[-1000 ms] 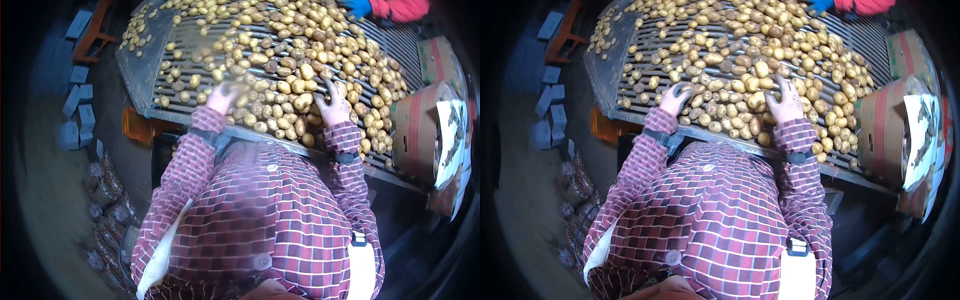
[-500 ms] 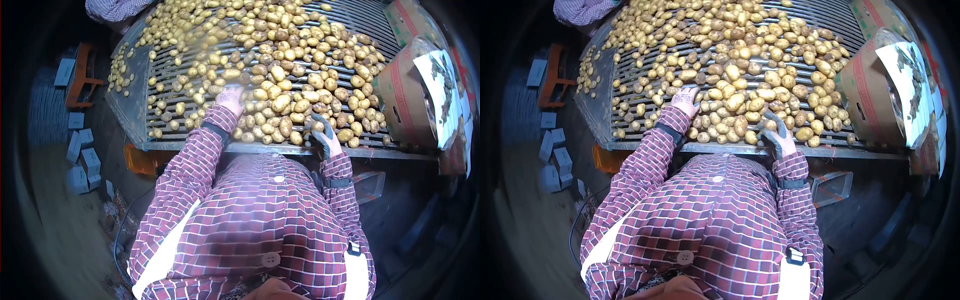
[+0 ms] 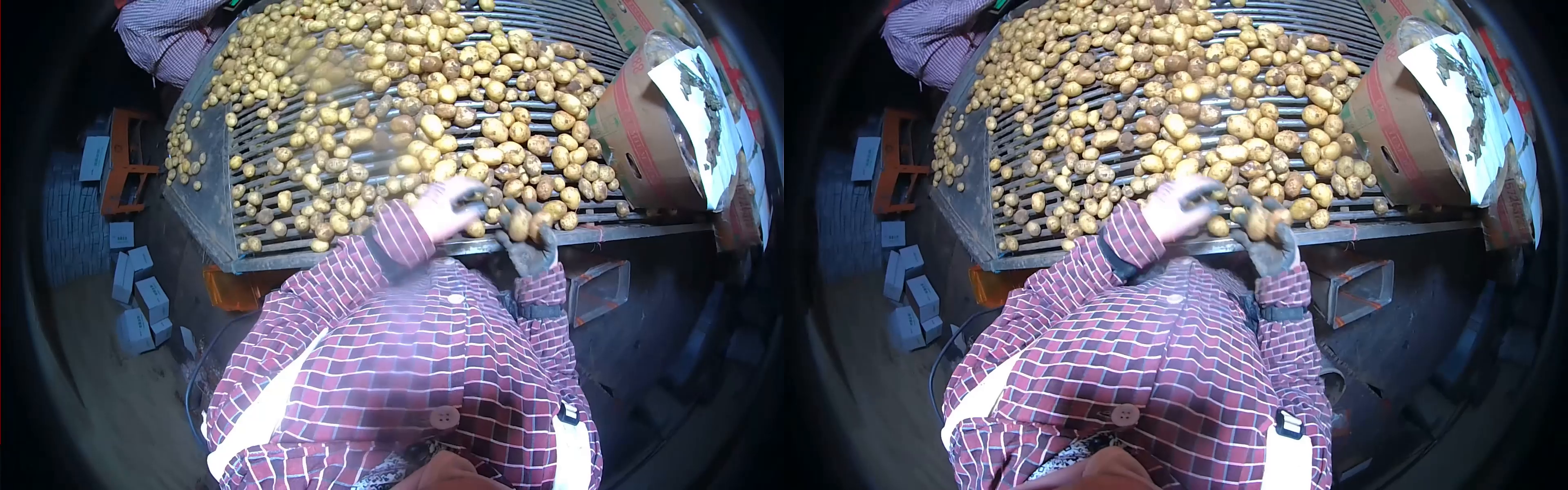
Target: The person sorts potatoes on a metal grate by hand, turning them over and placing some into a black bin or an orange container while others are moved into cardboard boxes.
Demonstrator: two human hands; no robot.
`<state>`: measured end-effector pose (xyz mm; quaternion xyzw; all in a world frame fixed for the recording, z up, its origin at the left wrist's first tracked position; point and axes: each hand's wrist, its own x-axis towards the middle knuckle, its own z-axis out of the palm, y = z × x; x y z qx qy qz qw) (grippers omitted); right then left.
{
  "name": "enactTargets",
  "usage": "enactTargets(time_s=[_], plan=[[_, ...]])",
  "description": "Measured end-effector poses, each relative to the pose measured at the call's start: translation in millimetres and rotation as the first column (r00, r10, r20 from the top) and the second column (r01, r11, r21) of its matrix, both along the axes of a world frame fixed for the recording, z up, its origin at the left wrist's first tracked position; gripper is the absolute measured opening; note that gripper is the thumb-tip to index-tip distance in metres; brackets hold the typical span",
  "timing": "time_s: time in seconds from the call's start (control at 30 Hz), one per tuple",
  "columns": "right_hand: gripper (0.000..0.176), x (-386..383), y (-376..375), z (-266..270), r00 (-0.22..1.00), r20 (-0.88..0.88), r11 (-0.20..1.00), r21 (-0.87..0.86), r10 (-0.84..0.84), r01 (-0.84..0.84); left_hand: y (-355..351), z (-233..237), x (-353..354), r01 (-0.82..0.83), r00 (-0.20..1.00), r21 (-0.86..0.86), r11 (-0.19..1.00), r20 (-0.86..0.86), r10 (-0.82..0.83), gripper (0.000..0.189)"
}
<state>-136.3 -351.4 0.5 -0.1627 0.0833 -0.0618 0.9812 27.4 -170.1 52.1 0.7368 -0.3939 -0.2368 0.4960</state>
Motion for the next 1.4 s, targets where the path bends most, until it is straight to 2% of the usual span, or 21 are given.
enactTargets(time_s=[0.03, 0.07, 0.1, 0.17, 0.37, 0.4, 0.43, 0.5, 0.57, 0.63, 0.73, 0.8, 0.87, 0.97, 1.0, 1.07, 1.13, 1.17, 1.27, 1.37, 1.4], plan=[[0.056, -8.0, -4.6, -4.7, 0.999, 0.021, 1.0, 0.002, -0.025, 0.025, 2.7, -3.7, 16.9, -0.174, 0.984, 0.08, 0.982, -0.019, 0.176, 0.034], [0.055, -16.2, -9.2, -9.4, 0.998, 0.042, 0.999, 0.006, -0.05, 0.05, 10.6, -38.1, 46.3, -0.368, 0.88, -0.013, 0.93, 0.319, 0.352, 0.03], [0.055, -23.1, -11.8, -8.4, 0.996, -0.018, 0.996, -0.007, -0.089, 0.089, 21.0, -48.4, 88.1, -0.413, 0.833, 0.118, 0.903, 0.45, 0.322, 0.034], [0.055, -36.1, -6.3, -6.4, 0.983, -0.117, 0.99, -0.025, -0.141, 0.139, 29.6, -45.8, 138.1, -0.642, 0.712, 0.454, 0.618, 0.652, 0.26, 0.052], [0.058, -65.2, 7.7, -2.1, 0.935, -0.3, 0.966, -0.229, -0.188, 0.121, 9.8, -64.0, 214.0, -0.433, 0.896, 0.786, 0.441, 0.428, 0.117, 0.057], [0.058, -68.0, 10.4, 5.1, 0.928, -0.317, 0.96, -0.255, -0.195, 0.114, 7.7, -64.3, 211.3, -0.468, 0.882, 0.741, 0.482, 0.426, 0.202, 0.058], [0.059, -68.0, 12.8, 11.2, 0.924, -0.332, 0.956, -0.277, -0.191, 0.098, 6.3, -44.5, 207.2, -0.395, 0.898, 0.815, 0.424, 0.441, -0.012, 0.06], [0.06, -69.9, 15.8, 13.1, 0.916, -0.348, 0.942, -0.323, -0.201, 0.084, 23.4, -76.2, 236.7, -0.5, 0.866, 0.66, 0.561, 0.358, 0.349, 0.068], [0.059, -70.1, 16.5, 13.5, 0.91, -0.35, 0.947, -0.299, -0.221, 0.115, 54.8, -76.1, 240.5, -0.44, 0.865, 0.593, 0.675, 0.483, 0.14, 0.07], [0.052, -71.6, 12.0, 3.7, 0.907, -0.356, 0.953, -0.272, -0.226, 0.131, 80.4, -81.7, 238.3, -0.394, 0.915, 0.521, 0.757, 0.302, 0.269, 0.066], [0.051, -58.3, 11.4, -8.6, 0.888, -0.416, 0.973, -0.196, -0.196, 0.123, 75.4, -14.1, 173.8, -0.07, 0.976, 0.72, 0.69, 0.193, -0.103, 0.06], [0.052, -36.3, 9.9, -10.0, 0.93, -0.354, 0.984, -0.171, -0.102, 0.043, 84.2, -94.9, 162.7, -0.108, 0.965, 0.54, 0.835, 0.26, -0.043, 0.054], [0.052, 1.9, 5.3, 10.2, 0.952, -0.304, 0.97, -0.216, 0.041, -0.111, 74.9, -92.3, 162.7, -0.174, 0.972, 0.568, 0.804, 0.229, 0.049, 0.053], [0.046, 74.2, 6.4, 34.8, 0.924, -0.378, 0.851, -0.503, -0.06, -0.151, 73.6, -105.9, 179.7, -0.063, 0.994, 0.526, 0.848, -0.043, 0.1, 0.055], [0.04, 100.8, 9.0, 46.5, 0.923, -0.376, 0.85, -0.51, -0.079, -0.135, 76.0, -98.1, 171.8, -0.121, 0.992, 0.574, 0.81, 0.054, 0.11, 0.051], [0.028, 169.8, -9.4, 41.3, 0.966, -0.245, 0.387, -0.901, -0.087, -0.193, 79.5, -102.6, 154.3, -0.168, 0.977, 0.58, 0.797, 0.204, 0.058, 0.05], [0.031, 231.3, -7.6, 52.5, 0.959, -0.275, 0.012, -0.961, -0.072, -0.275, 78.6, -69.8, 133.6, -0.092, 0.967, 0.579, 0.81, 0.246, -0.066, 0.038], [0.038, 266.0, -14.3, 32.8, 0.987, -0.108, -0.433, -0.889, -0.121, -0.15, 75.4, -59.7, 118.4, -0.207, 0.936, 0.593, 0.778, 0.351, -0.019, 0.031], [0.06, 335.7, 16.2, 70.6, 0.901, -0.285, -0.628, -0.647, -0.327, -0.433, 74.4, -50.6, 109.4, -0.259, 0.937, 0.595, 0.761, 0.347, 0.048, 0.026], [0.059, 382.3, 32.8, 53.0, 0.84, -0.39, -0.765, -0.379, -0.378, -0.52, 74.3, -66.1, 115.8, -0.268, 0.943, 0.581, 0.768, 0.322, 0.085, 0.026], [0.055, 392.4, 29.7, 43.7, 0.756, -0.598, -0.794, -0.311, -0.264, -0.523, 73.7, -67.0, 117.8, -0.249, 0.954, 0.593, 0.766, 0.287, 0.087, 0.025]])
